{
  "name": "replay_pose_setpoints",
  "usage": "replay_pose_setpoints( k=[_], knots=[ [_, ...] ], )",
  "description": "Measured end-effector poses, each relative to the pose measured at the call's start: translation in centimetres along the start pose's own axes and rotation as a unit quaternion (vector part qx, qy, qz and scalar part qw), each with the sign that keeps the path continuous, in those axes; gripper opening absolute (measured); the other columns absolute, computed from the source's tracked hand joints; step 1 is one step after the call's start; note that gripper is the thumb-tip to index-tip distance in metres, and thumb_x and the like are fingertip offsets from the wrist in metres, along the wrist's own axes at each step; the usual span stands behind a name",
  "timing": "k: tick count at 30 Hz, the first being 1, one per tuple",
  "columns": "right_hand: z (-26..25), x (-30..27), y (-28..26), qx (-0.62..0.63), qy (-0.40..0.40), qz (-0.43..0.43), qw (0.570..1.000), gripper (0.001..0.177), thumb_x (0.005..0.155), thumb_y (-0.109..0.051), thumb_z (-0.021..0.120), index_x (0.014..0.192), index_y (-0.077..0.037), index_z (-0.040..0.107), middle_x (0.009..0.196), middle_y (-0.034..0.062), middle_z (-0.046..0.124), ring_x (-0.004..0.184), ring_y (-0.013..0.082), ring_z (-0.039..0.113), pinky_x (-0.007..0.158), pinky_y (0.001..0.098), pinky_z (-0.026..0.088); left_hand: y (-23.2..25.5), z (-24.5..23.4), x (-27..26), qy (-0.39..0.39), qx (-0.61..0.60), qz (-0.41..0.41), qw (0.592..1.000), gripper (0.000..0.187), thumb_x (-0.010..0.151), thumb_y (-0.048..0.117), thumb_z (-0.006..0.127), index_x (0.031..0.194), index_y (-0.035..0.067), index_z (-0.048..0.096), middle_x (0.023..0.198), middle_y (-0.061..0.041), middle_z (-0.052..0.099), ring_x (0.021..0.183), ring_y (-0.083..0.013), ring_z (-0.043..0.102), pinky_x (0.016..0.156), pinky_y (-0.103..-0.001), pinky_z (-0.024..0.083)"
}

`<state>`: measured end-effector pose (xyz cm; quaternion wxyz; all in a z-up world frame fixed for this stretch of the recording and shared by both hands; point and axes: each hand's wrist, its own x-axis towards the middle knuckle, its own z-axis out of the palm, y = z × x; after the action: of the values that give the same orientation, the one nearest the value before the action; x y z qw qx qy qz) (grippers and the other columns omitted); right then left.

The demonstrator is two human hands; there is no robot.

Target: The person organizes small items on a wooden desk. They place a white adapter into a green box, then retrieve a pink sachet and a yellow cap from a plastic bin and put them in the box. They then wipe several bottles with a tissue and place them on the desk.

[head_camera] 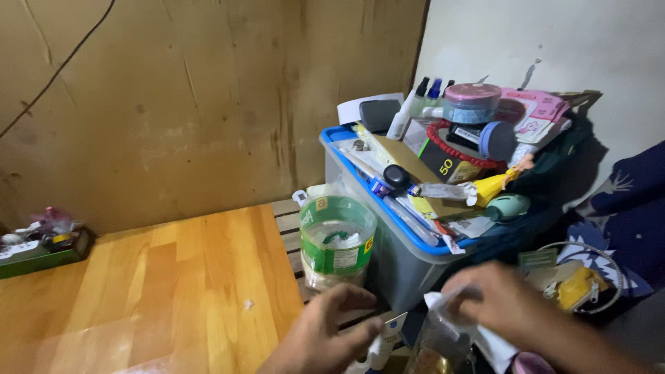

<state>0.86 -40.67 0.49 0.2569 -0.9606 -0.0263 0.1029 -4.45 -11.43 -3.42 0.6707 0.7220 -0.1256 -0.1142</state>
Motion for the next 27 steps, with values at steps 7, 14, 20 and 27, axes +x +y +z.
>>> replay_pose_setpoints(
  k=[7, 14, 20, 27],
  knots=[
    [-9.0, -0.3, -7.6, 0.17, -0.052, -0.138, 0.974, 0.029, 0.079, -0.005, 0.076, 0.108, -0.006, 0.08, 0.102, 0.0106, 0.082, 0.087, 0.0169, 0.077, 0.081, 0.0314, 0.062, 1.5, 1.6, 0.6, -0.069, 0.013, 0.01, 0.997, 0.078, 0.073, 0.033, 0.089, 0.135, 0.001, 0.055, 0.125, -0.01, 0.068, 0.122, -0.0195, 0.064, 0.104, -0.034, 0.049],
    [-3.0, 2.8, -14.7, 0.408, 0.037, -0.175, 0.895, 0.033, 0.103, -0.021, 0.056, 0.111, 0.007, 0.072, 0.089, 0.0113, 0.074, 0.073, 0.0136, 0.066, 0.066, 0.0297, 0.054, 4.3, -1.6, 0.0, 0.117, -0.102, 0.021, 0.988, 0.057, 0.076, 0.025, 0.082, 0.124, -0.003, 0.067, 0.095, -0.01, 0.076, 0.085, -0.0142, 0.069, 0.076, -0.029, 0.057],
    [0.5, 1.1, -17.9, 0.154, 0.239, -0.338, 0.897, 0.034, 0.099, -0.019, 0.051, 0.122, 0.0, 0.067, 0.076, 0.0119, 0.074, 0.07, 0.0199, 0.068, 0.065, 0.0356, 0.054, 6.0, -3.8, -3.1, 0.189, -0.076, 0.048, 0.978, 0.055, 0.073, 0.018, 0.079, 0.123, 0.0, 0.064, 0.093, -0.005, 0.078, 0.08, -0.0104, 0.072, 0.072, -0.027, 0.06],
    [2.9, -0.2, -19.9, 0.038, 0.247, -0.325, 0.912, 0.027, 0.093, -0.018, 0.057, 0.112, -0.004, 0.072, 0.082, 0.0245, 0.071, 0.081, 0.0364, 0.073, 0.066, 0.0446, 0.055, 6.0, -5.2, -5.4, 0.306, 0.062, 0.035, 0.95, 0.067, 0.062, 0.025, 0.083, 0.125, 0.005, 0.068, 0.095, -0.01, 0.079, 0.084, -0.0175, 0.074, 0.075, -0.033, 0.061]
  ],
)
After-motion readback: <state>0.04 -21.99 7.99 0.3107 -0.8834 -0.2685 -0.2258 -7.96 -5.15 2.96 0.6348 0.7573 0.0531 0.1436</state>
